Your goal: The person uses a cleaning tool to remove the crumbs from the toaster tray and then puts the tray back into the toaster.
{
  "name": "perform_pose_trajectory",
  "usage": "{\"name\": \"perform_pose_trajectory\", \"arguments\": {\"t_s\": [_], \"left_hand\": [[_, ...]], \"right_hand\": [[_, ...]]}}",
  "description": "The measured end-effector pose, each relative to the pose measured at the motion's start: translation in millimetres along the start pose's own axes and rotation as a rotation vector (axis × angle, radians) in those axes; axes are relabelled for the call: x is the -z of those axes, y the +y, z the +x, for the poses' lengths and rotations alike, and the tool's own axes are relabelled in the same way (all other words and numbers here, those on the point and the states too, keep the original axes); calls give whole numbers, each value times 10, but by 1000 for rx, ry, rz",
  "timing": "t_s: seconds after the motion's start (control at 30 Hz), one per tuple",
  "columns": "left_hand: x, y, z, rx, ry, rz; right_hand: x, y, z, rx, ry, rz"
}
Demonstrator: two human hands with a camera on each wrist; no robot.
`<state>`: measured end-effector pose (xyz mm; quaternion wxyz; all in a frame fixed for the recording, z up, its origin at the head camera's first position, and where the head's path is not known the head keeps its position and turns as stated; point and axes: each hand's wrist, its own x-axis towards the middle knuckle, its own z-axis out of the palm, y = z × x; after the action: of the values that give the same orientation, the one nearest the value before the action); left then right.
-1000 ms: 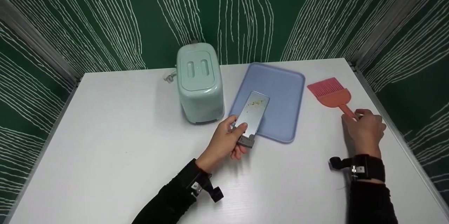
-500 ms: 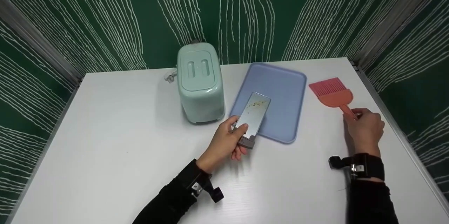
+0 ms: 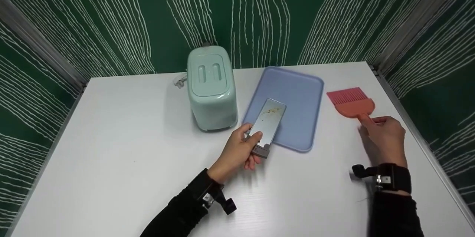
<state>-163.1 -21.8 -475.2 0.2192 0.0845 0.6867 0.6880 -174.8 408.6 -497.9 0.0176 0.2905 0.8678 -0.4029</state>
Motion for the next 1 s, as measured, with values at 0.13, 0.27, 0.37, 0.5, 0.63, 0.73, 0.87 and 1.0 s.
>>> {"name": "perform_pose_trajectory", "arguments": {"t_s": [0.13, 0.27, 0.37, 0.5, 0.63, 0.73, 0.87, 1.0], "left_hand": [[3, 1, -2, 2, -3, -1], [8, 0, 3, -12, -16, 10], [6, 0, 7, -25, -25, 12], [0, -4, 14, -32, -26, 3], [1, -7, 11, -28, -23, 3], [5, -7, 6, -16, -19, 7], [7, 3, -2, -6, -15, 10], [7, 7, 1, -13, -16, 5]], "right_hand": [[57, 1, -29, -9, -119, 29], [96, 17, -20, 0, -224, 46], [114, 33, 9, 14, -289, 63], [131, 40, 38, 23, -342, 90], [134, 42, 36, 16, -338, 119], [121, 43, 19, 8, -312, 121], [97, 49, -1, -2, -263, 88], [79, 59, -8, -22, -220, 37]]}}
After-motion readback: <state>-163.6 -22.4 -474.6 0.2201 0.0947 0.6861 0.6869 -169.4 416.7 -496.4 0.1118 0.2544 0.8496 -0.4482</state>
